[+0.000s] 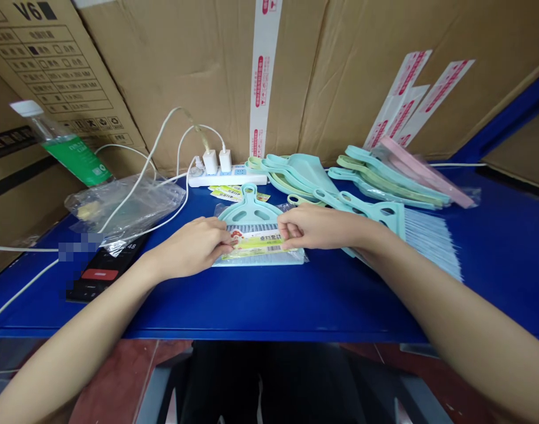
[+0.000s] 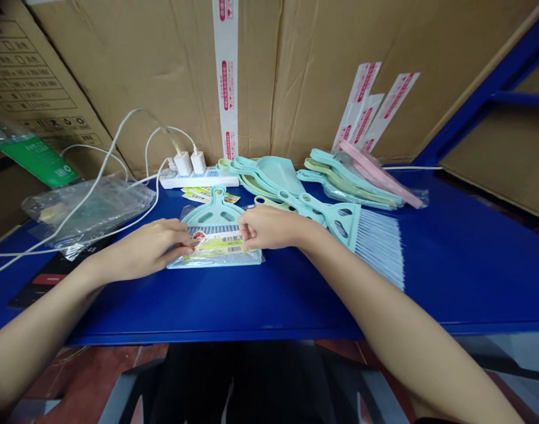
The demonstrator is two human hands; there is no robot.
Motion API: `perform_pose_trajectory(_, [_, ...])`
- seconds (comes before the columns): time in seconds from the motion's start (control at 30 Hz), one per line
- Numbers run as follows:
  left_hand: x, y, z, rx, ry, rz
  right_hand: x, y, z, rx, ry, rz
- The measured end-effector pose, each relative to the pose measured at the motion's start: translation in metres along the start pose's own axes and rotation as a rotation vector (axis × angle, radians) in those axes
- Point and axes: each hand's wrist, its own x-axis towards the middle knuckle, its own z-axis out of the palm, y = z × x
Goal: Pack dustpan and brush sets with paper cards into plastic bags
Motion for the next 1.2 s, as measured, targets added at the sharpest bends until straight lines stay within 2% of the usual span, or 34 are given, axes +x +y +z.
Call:
perform_pose_trajectory(0.1, [0.0, 0.0, -0.002, -0.06, -0.016, 0.004, 0.0, 0.001, 0.0, 0.044, -0.034, 0.012])
perform_pose_trajectory(0.27, [-0.001, 0.001, -0.006, -0.159, -0.074, -0.076, 0.001, 0.003, -0.001, 0.044, -0.048, 0.016])
perform_pose_trajectory(0.4, [-0.001, 0.003, -0.006, -0.084, -0.071, -0.113, 0.001, 0.003, -0.002, 0.027, -0.062, 0.02])
perform_pose_trajectory(0.53, [0.001, 0.005, -0.002, 0.004, -0.124, -0.165, 0.001, 0.004, 0.0, -0.04, -0.022, 0.018])
perform_pose_trajectory(0.83, [0.004, 0.01, -0.006, 0.063, -0.152, -0.36, -0.004, -0.003, 0.004, -0.125, 0.051, 0.149])
perform_pose_trajectory(0.93, [0.004, 0.007, -0.004, 0.061, -0.126, -0.357, -0.003, 0.0, 0.003, -0.114, 0.04, 0.116])
perform_pose_trajectory(1.1, [0.001, 0.0, -0.002, 0.102, -0.02, -0.32, -0.003, 0.008, -0.001, 0.064, -0.081, 0.09])
perform_pose_trajectory(1.2, [0.0, -0.003, -0.001, 0.131, 0.073, -0.235, -0.004, 0.009, -0.002, 0.024, -0.074, 0.075])
